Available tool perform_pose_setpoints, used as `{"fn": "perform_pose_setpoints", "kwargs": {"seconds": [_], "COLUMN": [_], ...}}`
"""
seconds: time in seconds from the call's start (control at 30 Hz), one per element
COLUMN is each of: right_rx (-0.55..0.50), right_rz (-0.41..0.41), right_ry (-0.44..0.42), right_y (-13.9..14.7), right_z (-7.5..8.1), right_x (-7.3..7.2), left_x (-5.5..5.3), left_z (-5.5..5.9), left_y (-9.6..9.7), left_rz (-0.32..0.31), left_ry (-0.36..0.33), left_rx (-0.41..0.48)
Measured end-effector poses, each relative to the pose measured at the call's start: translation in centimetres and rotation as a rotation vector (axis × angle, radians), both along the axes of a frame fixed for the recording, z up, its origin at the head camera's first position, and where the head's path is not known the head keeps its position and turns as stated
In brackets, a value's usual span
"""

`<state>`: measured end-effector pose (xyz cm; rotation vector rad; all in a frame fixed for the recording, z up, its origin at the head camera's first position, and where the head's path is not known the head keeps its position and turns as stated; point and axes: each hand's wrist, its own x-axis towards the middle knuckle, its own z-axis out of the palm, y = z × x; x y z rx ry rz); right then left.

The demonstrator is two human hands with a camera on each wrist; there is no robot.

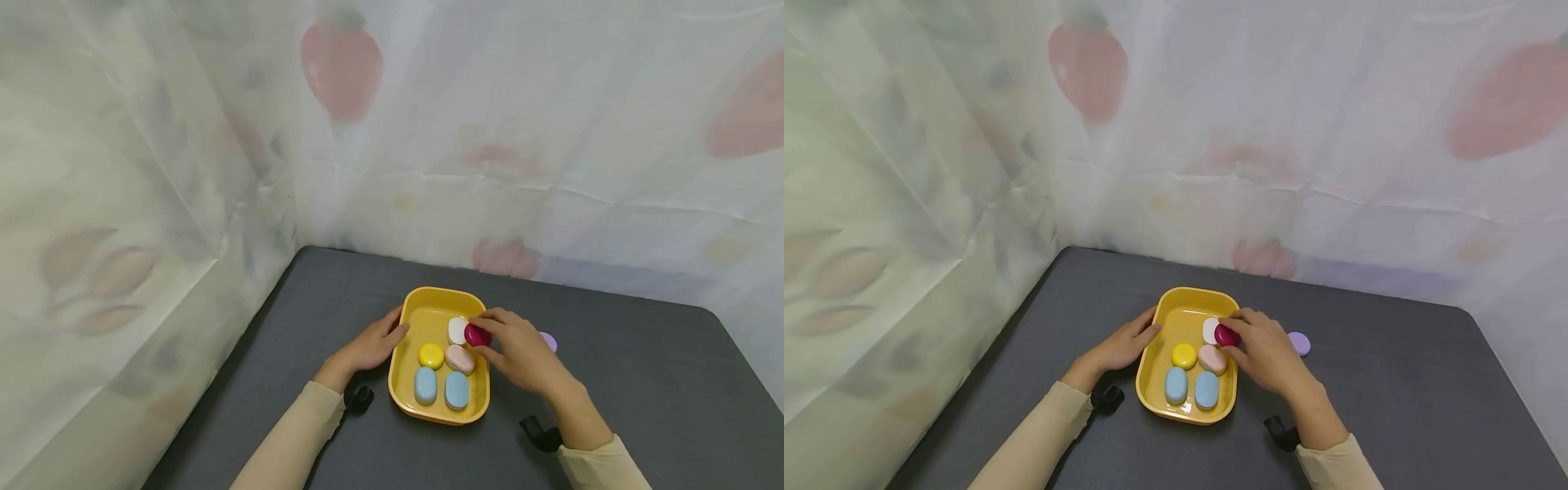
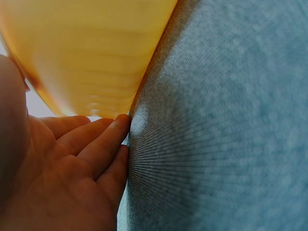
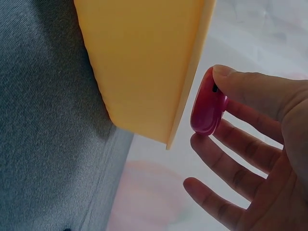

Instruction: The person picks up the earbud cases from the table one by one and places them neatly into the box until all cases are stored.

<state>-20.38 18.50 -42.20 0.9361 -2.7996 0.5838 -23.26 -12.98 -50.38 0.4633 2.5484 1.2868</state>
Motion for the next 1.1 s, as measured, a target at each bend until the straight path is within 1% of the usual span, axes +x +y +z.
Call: {"fn": "perform_pose_setpoints", "kwargs": {"seconds": [0.27,0.7,1.1], "right_rx": [0.007,0.012,0.02], "right_rz": [0.007,0.011,0.019], "right_ry": [-0.005,-0.028,-0.06], "right_y": [-0.6,-1.8,-2.7], "right_z": [-0.2,-0.4,-1.2], "right_x": [-0.1,-0.3,-0.8], "left_x": [0.1,0.1,0.3], "left_z": [0.1,0.1,0.2], "left_y": [0.0,0.0,0.0], "left_rz": [0.001,-0.005,0.0], "left_ry": [-0.001,-0.004,-0.008], "left_rx": [-0.009,0.002,0.001]}}
